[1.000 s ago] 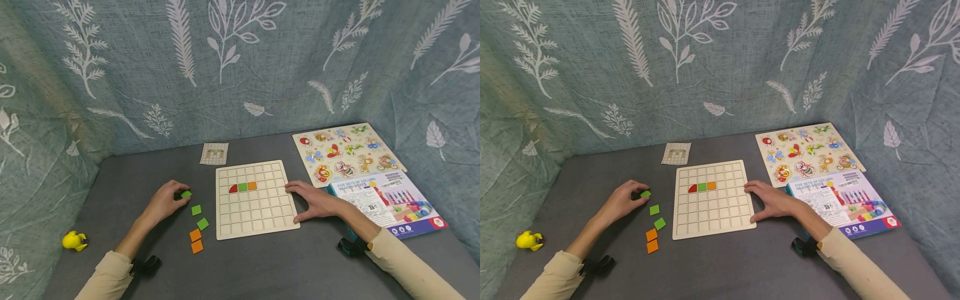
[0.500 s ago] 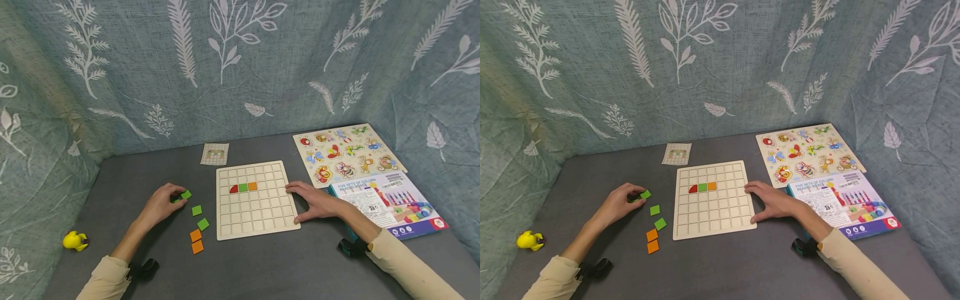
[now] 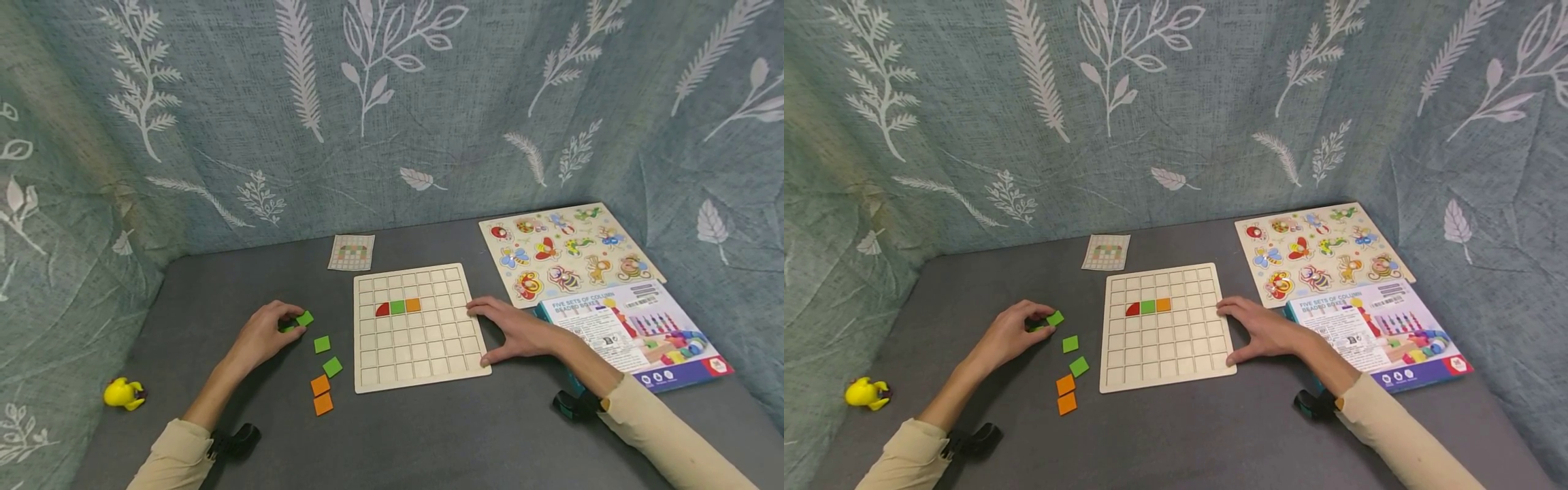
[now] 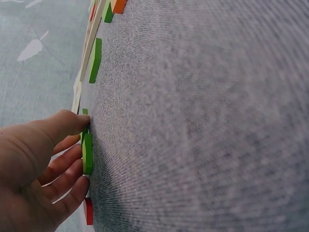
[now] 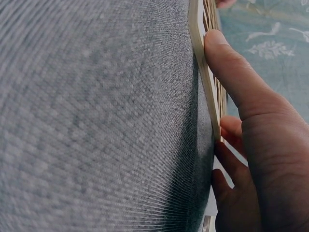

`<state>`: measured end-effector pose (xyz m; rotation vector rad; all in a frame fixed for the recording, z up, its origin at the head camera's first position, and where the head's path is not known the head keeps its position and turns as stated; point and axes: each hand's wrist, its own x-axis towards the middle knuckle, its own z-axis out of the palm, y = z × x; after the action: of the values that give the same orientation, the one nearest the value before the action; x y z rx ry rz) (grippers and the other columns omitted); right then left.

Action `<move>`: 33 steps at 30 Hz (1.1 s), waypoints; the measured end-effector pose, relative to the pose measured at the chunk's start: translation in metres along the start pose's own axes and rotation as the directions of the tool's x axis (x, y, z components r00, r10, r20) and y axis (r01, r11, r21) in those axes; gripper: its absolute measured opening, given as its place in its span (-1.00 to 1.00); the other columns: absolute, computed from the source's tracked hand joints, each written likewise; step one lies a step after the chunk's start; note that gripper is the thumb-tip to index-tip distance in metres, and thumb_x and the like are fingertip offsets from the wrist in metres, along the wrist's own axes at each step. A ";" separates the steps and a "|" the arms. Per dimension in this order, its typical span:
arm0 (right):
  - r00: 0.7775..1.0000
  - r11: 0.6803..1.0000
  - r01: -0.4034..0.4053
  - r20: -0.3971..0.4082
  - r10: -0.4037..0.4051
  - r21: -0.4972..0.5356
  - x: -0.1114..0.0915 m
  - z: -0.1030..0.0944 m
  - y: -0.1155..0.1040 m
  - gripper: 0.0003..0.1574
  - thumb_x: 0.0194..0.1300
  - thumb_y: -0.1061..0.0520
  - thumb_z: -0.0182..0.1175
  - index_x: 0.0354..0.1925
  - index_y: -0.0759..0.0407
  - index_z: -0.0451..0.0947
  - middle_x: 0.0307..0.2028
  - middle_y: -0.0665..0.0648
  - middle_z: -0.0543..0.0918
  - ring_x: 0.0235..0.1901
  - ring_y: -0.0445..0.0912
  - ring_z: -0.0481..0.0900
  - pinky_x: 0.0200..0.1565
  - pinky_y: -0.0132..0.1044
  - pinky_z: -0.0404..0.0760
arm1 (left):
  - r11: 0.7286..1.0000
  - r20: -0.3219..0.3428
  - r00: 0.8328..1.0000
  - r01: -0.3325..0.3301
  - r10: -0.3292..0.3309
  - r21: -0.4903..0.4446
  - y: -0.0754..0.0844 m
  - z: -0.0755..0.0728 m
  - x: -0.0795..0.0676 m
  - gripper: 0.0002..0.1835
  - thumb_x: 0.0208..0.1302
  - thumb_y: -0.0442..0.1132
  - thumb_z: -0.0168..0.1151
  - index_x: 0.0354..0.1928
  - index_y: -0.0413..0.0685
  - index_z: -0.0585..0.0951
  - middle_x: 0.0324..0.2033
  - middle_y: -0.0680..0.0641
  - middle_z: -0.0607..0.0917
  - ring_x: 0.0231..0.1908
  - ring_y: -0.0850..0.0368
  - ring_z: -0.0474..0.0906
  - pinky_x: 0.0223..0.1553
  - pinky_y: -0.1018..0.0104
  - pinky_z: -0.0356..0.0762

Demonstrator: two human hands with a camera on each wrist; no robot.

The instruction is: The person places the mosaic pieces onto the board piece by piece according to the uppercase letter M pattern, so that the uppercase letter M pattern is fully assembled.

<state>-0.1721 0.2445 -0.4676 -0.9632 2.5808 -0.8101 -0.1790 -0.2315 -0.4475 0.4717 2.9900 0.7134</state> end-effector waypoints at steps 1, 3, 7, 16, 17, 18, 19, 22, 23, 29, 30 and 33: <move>1.000 1.000 0.001 -0.002 -0.001 0.001 0.000 0.000 0.000 0.12 -0.02 -0.42 0.39 0.34 0.09 0.29 0.37 0.07 0.27 0.36 -0.01 0.28 0.27 0.05 0.38 | 1.000 -0.001 1.000 0.000 0.000 0.000 0.000 0.000 0.000 -0.66 0.20 -0.24 0.34 0.01 -0.21 0.64 -0.12 -0.21 0.64 -0.13 -0.12 0.59 -0.09 -0.07 0.52; 1.000 1.000 0.002 -0.007 -0.002 0.004 0.000 0.001 0.001 0.12 -0.03 -0.42 0.39 0.34 0.10 0.29 0.36 0.07 0.28 0.36 -0.01 0.29 0.27 0.05 0.38 | 1.000 -0.002 1.000 -0.005 0.005 -0.004 0.000 0.001 0.000 -0.66 0.20 -0.25 0.34 0.01 -0.21 0.64 -0.13 -0.21 0.64 -0.13 -0.12 0.59 -0.09 -0.07 0.52; 1.000 1.000 0.008 -0.009 -0.008 0.004 0.000 0.001 0.002 0.12 -0.03 -0.41 0.40 0.34 0.10 0.29 0.37 0.08 0.28 0.36 0.00 0.29 0.27 0.06 0.38 | 1.000 -0.005 1.000 -0.005 0.005 -0.010 0.001 0.002 0.001 -0.66 0.20 -0.25 0.34 0.01 -0.20 0.64 -0.13 -0.21 0.64 -0.13 -0.12 0.59 -0.09 -0.07 0.52; 1.000 1.000 0.000 0.001 0.000 0.008 0.000 0.001 0.002 0.11 -0.02 -0.40 0.40 0.34 0.11 0.28 0.37 0.08 0.26 0.37 0.00 0.28 0.27 0.05 0.38 | 1.000 -0.007 1.000 -0.010 0.010 -0.013 0.003 0.003 0.002 -0.67 0.21 -0.25 0.34 0.01 -0.22 0.64 -0.13 -0.21 0.64 -0.14 -0.11 0.58 -0.11 -0.05 0.52; 1.000 1.000 -0.001 0.002 0.001 0.006 0.000 0.001 0.001 0.11 -0.02 -0.40 0.40 0.34 0.11 0.28 0.37 0.08 0.26 0.37 0.00 0.28 0.27 0.05 0.38 | 1.000 -0.008 1.000 -0.014 0.014 -0.014 0.004 0.003 0.003 -0.67 0.21 -0.26 0.34 0.00 -0.22 0.64 -0.14 -0.21 0.64 -0.15 -0.11 0.58 -0.11 -0.05 0.52; 1.000 1.000 -0.003 0.003 0.003 0.003 0.000 0.001 0.001 0.11 -0.02 -0.40 0.39 0.34 0.11 0.29 0.37 0.08 0.26 0.37 0.00 0.28 0.27 0.04 0.37 | 1.000 -0.008 1.000 -0.018 0.018 -0.014 0.004 0.003 0.003 -0.67 0.21 -0.26 0.34 0.00 -0.22 0.64 -0.14 -0.21 0.64 -0.16 -0.11 0.58 -0.12 -0.05 0.52; 1.000 1.000 -0.005 0.002 0.005 0.002 0.000 0.001 0.001 0.11 -0.02 -0.41 0.39 0.33 0.11 0.29 0.37 0.08 0.27 0.37 0.00 0.28 0.27 0.05 0.37 | 1.000 -0.008 1.000 -0.020 0.020 -0.014 0.004 0.003 0.003 -0.67 0.20 -0.26 0.34 0.00 -0.23 0.64 -0.15 -0.21 0.64 -0.16 -0.11 0.58 -0.12 -0.04 0.52; 1.000 1.000 -0.010 0.003 0.010 0.006 0.000 0.000 0.000 0.12 -0.02 -0.41 0.40 0.33 0.10 0.29 0.37 0.07 0.27 0.37 -0.01 0.28 0.28 0.05 0.37 | 1.000 -0.005 1.000 -0.026 0.026 -0.015 0.005 0.002 0.004 -0.67 0.20 -0.26 0.34 -0.01 -0.22 0.64 -0.15 -0.21 0.65 -0.16 -0.11 0.58 -0.12 -0.05 0.52; 1.000 1.000 -0.011 0.003 0.011 0.006 0.000 0.000 0.000 0.12 -0.03 -0.40 0.40 0.33 0.10 0.29 0.37 0.07 0.27 0.37 -0.01 0.28 0.28 0.04 0.37 | 1.000 -0.004 1.000 -0.024 0.024 -0.017 0.005 0.002 0.005 -0.67 0.20 -0.26 0.35 -0.01 -0.22 0.65 -0.15 -0.21 0.65 -0.15 -0.11 0.58 -0.11 -0.05 0.51; 1.000 1.000 -0.007 0.000 0.007 0.003 0.000 0.000 0.000 0.12 -0.03 -0.40 0.40 0.33 0.11 0.29 0.37 0.08 0.27 0.37 -0.01 0.28 0.28 0.04 0.37 | 1.000 0.016 1.000 -0.006 0.007 -0.021 0.006 0.001 0.007 -0.66 0.20 -0.25 0.34 0.01 -0.21 0.65 -0.14 -0.20 0.64 -0.13 -0.11 0.57 -0.09 -0.05 0.51; 1.000 1.000 -0.007 0.000 0.007 0.003 0.000 0.000 0.000 0.12 -0.03 -0.40 0.40 0.34 0.11 0.29 0.37 0.08 0.27 0.37 -0.01 0.28 0.28 0.04 0.37 | 1.000 0.022 1.000 -0.007 0.007 -0.020 0.006 0.001 0.008 -0.66 0.21 -0.25 0.34 0.01 -0.22 0.64 -0.14 -0.20 0.64 -0.13 -0.11 0.57 -0.10 -0.05 0.51; 1.000 1.000 -0.007 0.000 0.007 0.003 0.000 0.000 0.000 0.12 -0.03 -0.40 0.40 0.34 0.11 0.28 0.37 0.08 0.27 0.37 -0.01 0.28 0.28 0.04 0.37 | 1.000 0.040 0.999 -0.008 0.009 -0.016 0.007 -0.001 0.010 -0.65 0.21 -0.25 0.33 0.02 -0.25 0.64 -0.14 -0.21 0.64 -0.13 -0.12 0.58 -0.10 -0.05 0.52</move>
<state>-0.1724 0.2441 -0.4673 -0.9522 2.5814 -0.8117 -0.1865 -0.2234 -0.4434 0.4919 2.9450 0.7188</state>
